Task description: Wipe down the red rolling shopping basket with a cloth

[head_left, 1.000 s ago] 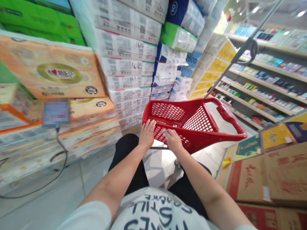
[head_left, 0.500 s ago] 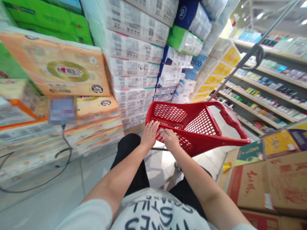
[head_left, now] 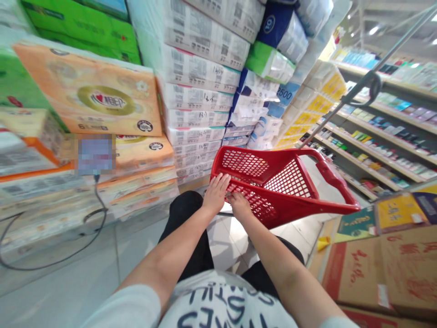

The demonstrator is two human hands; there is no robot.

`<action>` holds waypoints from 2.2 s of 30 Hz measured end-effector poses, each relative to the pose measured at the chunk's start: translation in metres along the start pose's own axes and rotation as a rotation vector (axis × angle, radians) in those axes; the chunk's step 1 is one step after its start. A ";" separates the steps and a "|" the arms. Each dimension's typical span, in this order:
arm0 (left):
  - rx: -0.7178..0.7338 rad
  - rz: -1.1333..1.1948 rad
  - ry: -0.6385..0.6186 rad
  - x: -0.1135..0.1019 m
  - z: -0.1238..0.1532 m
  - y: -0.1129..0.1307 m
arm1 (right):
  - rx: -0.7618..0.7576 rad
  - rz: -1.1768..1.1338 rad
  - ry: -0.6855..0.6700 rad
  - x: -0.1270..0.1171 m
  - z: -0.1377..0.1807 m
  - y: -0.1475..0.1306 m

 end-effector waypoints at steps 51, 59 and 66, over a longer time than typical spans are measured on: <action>0.031 -0.105 0.069 -0.006 -0.003 0.010 | 0.120 -0.144 0.299 -0.061 0.040 0.045; 0.026 -0.219 -0.001 -0.010 -0.009 0.016 | 0.211 -0.232 0.079 -0.012 0.069 0.063; 0.088 -0.235 0.026 -0.006 -0.019 0.039 | 0.245 -0.238 0.175 -0.035 0.081 0.078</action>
Point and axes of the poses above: each hand's wrist, its own z-axis away from the middle knuckle, its own x-axis out of the palm, y = z × x, the point moved 8 cm from there along -z, towards the middle knuckle, and after that the axes turned 1 degree about y, right-handed, at the moved point
